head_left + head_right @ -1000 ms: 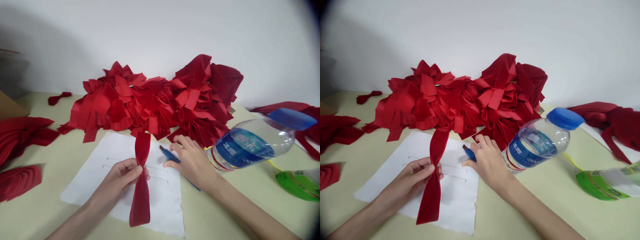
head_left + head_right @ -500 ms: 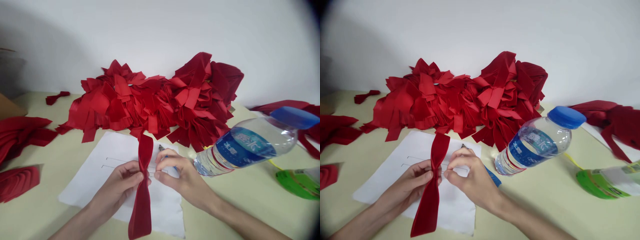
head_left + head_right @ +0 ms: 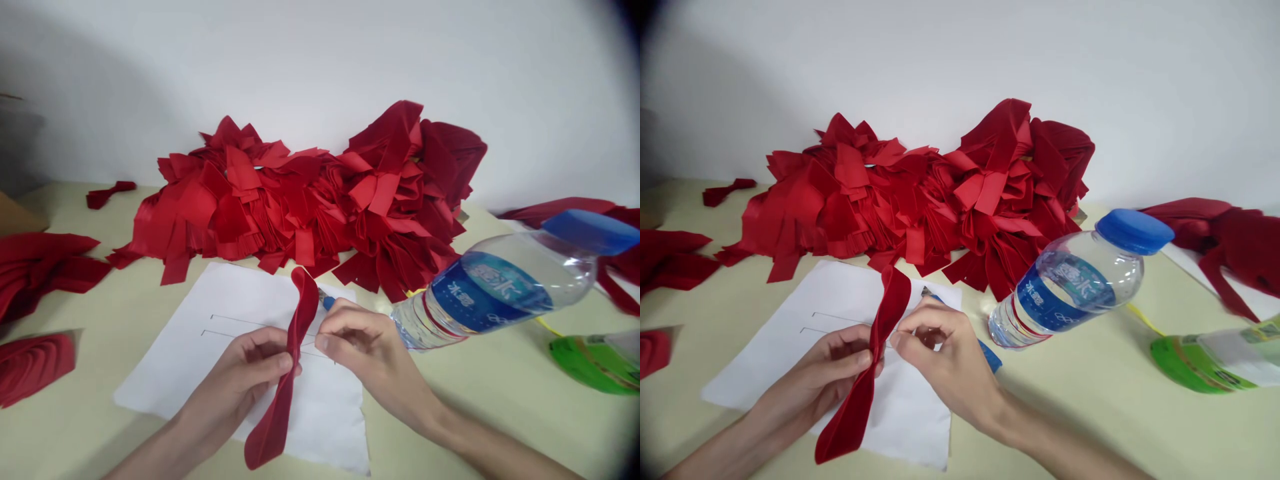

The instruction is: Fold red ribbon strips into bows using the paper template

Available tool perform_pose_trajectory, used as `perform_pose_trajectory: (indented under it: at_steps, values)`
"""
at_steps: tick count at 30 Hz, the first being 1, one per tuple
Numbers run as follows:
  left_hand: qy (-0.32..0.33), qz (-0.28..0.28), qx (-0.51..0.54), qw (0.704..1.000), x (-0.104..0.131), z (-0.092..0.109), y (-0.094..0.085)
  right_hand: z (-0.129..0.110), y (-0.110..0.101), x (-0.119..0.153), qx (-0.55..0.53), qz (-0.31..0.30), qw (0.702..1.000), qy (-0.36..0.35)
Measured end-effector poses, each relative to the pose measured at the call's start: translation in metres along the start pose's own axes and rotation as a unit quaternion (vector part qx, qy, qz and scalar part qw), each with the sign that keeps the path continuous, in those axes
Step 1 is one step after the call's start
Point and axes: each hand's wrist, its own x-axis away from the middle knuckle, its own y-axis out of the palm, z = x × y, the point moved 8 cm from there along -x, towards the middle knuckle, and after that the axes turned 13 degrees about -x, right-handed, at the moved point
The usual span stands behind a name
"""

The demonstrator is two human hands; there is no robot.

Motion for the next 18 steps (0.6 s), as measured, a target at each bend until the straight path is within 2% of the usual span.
perform_pose_trajectory:
  at_steps: [5, 7, 9, 13, 16, 18]
  values:
    - [-0.004, 0.04, 0.023, 0.999, -0.001, -0.002, -0.005, 0.003, 0.0, 0.0, 0.003, 0.006, 1.0, 0.013]
    - [0.008, 0.02, 0.055, 0.998, -0.001, -0.001, -0.003, 0.01, 0.001, -0.001, -0.006, 0.009, 0.999, 0.04]
    - [0.017, -0.023, 0.078, 0.997, -0.001, 0.0, 0.002, 0.017, 0.005, -0.001, -0.036, -0.008, 0.997, 0.07]
    - [0.0, -0.118, 0.073, 0.99, 0.004, -0.005, 0.014, 0.024, 0.016, 0.002, -0.106, -0.082, 0.986, 0.094]
    - [-0.038, -0.178, 0.043, 0.982, 0.01, -0.011, 0.022, 0.016, 0.025, 0.004, -0.093, -0.17, 0.98, 0.043]
    - [-0.071, -0.199, -0.004, 0.977, 0.014, -0.016, 0.026, 0.012, 0.034, 0.008, -0.053, -0.257, 0.965, 0.015]
